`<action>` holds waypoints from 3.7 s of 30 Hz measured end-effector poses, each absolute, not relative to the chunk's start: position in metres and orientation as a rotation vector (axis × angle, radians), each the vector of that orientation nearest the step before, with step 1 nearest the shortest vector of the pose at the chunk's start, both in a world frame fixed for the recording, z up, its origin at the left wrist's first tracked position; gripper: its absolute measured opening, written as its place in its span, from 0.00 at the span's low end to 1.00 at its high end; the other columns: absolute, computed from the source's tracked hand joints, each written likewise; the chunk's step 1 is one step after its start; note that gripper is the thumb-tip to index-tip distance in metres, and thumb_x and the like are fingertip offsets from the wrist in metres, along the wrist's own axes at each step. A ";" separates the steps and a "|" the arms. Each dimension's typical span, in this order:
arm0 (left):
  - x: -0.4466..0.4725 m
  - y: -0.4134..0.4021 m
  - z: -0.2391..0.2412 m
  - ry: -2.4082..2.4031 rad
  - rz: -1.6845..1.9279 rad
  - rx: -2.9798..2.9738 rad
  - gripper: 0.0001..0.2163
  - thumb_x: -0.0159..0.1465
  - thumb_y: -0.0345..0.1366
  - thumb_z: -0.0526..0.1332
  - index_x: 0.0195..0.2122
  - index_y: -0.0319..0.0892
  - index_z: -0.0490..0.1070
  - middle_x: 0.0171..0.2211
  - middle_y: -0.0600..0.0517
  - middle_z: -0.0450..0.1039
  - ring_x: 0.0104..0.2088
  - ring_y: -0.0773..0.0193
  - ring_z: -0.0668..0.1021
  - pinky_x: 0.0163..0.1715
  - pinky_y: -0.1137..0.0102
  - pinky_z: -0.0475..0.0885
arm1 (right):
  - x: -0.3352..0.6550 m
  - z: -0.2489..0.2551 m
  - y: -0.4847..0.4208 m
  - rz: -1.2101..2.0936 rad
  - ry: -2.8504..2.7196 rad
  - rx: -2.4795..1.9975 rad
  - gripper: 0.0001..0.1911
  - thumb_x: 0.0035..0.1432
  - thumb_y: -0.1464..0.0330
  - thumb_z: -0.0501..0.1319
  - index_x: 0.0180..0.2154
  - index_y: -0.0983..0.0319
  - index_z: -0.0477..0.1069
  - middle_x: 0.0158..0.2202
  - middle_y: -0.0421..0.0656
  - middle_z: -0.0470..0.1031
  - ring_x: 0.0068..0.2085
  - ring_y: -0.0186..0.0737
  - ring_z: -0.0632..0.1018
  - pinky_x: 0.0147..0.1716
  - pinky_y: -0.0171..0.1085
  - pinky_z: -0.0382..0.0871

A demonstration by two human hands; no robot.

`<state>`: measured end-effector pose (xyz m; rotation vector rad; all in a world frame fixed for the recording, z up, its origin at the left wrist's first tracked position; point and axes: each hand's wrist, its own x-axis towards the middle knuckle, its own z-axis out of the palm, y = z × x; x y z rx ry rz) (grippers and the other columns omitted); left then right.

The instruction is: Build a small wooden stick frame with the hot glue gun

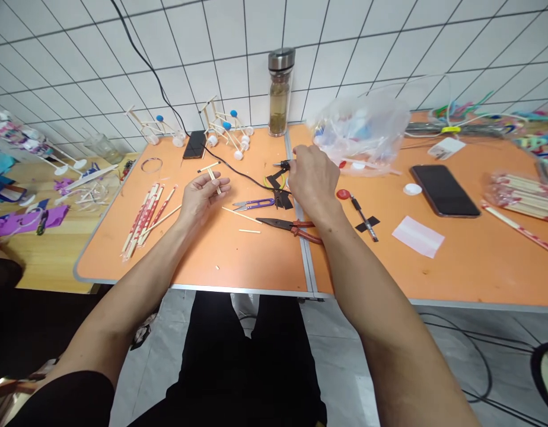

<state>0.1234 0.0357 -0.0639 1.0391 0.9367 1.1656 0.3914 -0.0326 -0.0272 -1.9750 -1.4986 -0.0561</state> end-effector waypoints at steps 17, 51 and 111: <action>0.128 0.020 -0.061 0.807 1.033 0.926 0.13 0.59 0.43 0.80 0.40 0.41 0.87 0.48 0.42 0.89 0.50 0.54 0.89 0.57 0.63 0.81 | 0.298 -0.055 -0.040 0.868 -1.418 -1.322 0.09 0.64 0.61 0.69 0.44 0.56 0.82 0.47 0.45 0.88 0.44 0.47 0.86 0.49 0.48 0.81; 0.111 0.025 -0.053 0.727 1.209 1.399 0.26 0.72 0.63 0.65 0.56 0.48 0.86 0.65 0.43 0.82 0.69 0.46 0.80 0.69 0.53 0.74 | 0.304 -0.044 -0.041 1.151 -1.118 -1.277 0.07 0.67 0.67 0.70 0.36 0.61 0.77 0.30 0.40 0.81 0.28 0.32 0.78 0.31 0.32 0.75; 0.116 0.017 -0.054 0.774 1.257 1.356 0.26 0.68 0.64 0.69 0.48 0.45 0.90 0.56 0.42 0.87 0.61 0.44 0.86 0.66 0.49 0.78 | 0.304 -0.044 -0.041 1.091 -1.150 -1.267 0.11 0.62 0.61 0.71 0.31 0.60 0.76 0.29 0.41 0.79 0.27 0.33 0.75 0.30 0.33 0.72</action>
